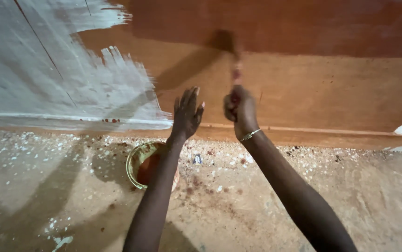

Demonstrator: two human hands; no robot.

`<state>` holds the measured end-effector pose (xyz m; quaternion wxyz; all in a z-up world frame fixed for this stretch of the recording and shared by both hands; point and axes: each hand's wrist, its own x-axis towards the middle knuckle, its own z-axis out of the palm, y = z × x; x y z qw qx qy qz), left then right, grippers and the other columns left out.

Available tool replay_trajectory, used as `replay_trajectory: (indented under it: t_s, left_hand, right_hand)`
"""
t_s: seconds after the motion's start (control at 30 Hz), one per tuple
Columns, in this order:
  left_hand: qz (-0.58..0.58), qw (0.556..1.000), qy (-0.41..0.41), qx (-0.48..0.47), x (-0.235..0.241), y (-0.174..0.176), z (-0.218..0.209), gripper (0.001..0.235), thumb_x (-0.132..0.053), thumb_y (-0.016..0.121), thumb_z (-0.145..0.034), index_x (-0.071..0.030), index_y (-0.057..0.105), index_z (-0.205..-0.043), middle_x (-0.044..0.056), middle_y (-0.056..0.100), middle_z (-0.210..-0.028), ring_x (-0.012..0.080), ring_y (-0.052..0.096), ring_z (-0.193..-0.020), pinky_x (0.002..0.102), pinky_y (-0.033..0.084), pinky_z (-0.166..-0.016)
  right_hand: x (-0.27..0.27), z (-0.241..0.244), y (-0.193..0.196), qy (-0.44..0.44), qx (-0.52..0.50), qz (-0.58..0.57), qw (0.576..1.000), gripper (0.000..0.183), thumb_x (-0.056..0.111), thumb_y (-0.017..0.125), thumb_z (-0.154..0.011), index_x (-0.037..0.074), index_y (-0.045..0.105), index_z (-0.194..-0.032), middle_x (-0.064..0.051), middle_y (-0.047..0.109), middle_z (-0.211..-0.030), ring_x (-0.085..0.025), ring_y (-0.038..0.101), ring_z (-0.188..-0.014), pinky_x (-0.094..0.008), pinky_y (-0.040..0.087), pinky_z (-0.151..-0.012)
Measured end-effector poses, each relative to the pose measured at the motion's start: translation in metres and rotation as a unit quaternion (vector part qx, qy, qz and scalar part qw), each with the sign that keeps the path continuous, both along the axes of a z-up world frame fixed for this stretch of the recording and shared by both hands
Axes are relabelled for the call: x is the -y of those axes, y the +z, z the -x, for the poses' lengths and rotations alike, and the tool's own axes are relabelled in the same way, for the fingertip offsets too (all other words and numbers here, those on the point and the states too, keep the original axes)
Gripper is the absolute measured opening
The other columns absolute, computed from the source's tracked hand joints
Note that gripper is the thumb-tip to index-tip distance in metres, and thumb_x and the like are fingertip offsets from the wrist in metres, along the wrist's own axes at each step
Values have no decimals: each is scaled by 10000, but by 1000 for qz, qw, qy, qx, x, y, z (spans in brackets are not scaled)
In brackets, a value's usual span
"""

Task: The person paints a wall with brown paint using a paintbrush. They repeatedly dip the brush into a paint can on the floor and apply paint to the wall in horizontal strokes, gradually covering more of the surface.

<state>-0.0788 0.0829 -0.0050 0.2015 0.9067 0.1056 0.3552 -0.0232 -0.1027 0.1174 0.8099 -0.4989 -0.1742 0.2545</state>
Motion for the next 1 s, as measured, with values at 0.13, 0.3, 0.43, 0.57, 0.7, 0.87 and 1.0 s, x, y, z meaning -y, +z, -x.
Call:
replay_trajectory:
  t_s: [0.13, 0.3, 0.43, 0.57, 0.7, 0.87, 1.0]
  left_hand:
    - [2, 999, 9, 31, -11, 9, -7, 629, -488, 357, -1105, -85, 361, -1588, 151, 396, -1631, 339, 342, -1545, 592, 192, -1276]
    - [-4, 1000, 2, 22, -11, 3, -18, 644, -484, 357, -1091, -95, 337, -1604, 148, 360, -1658, 363, 301, -1548, 613, 173, -1236]
    - [-57, 991, -37, 117, -13, -13, -10, 727, -516, 316, -1051, -67, 290, -1622, 159, 331, -1665, 352, 261, -1569, 617, 141, -1242]
    - [-32, 996, -23, 75, -21, -20, -7, 610, -470, 385, -1105, -116, 337, -1599, 125, 363, -1667, 327, 270, -1583, 596, 157, -1255]
    - [20, 996, -2, 92, -20, -23, -14, 579, -423, 401, -1112, -106, 362, -1595, 132, 393, -1648, 318, 315, -1565, 595, 176, -1256]
    - [24, 995, 10, 98, -12, -26, -21, 567, -434, 426, -1106, -111, 401, -1572, 144, 442, -1615, 335, 355, -1530, 576, 213, -1238]
    - [24, 995, 0, 101, -11, -41, -27, 578, -429, 431, -1107, -87, 396, -1571, 156, 437, -1620, 340, 353, -1545, 584, 201, -1246]
  right_hand:
    - [12, -6, -1, -194, -27, -60, 979, 378, 386, 421, -1073, 164, 393, -769, -2, 477, -562, -107, 315, -404, -288, 228, -370]
    - [-5, -12, 8, -58, -35, -21, 997, 333, 342, 424, -1066, 163, 434, -785, -4, 462, -552, -112, 347, -398, -284, 255, -368]
    - [-46, 7, 4, 155, 82, 72, 982, 351, 287, 424, -1066, 148, 404, -745, 22, 387, -531, -105, 293, -387, -284, 234, -348]
    - [-54, 16, 2, 212, 89, 91, 969, 293, 248, 430, -1029, 152, 452, -753, 25, 409, -554, -96, 303, -410, -281, 233, -367]
    - [-29, 3, 3, 22, -21, 47, 998, 327, 267, 465, -1056, 150, 419, -754, 33, 412, -564, -96, 325, -418, -284, 244, -371]
    - [3, 3, -15, -164, -15, -46, 985, 305, 323, 437, -1058, 187, 398, -787, 36, 434, -556, -92, 323, -410, -278, 226, -363]
    - [-15, 5, -20, -141, -18, 2, 990, 296, 345, 414, -1053, 179, 416, -807, 35, 454, -558, -90, 348, -408, -283, 251, -352]
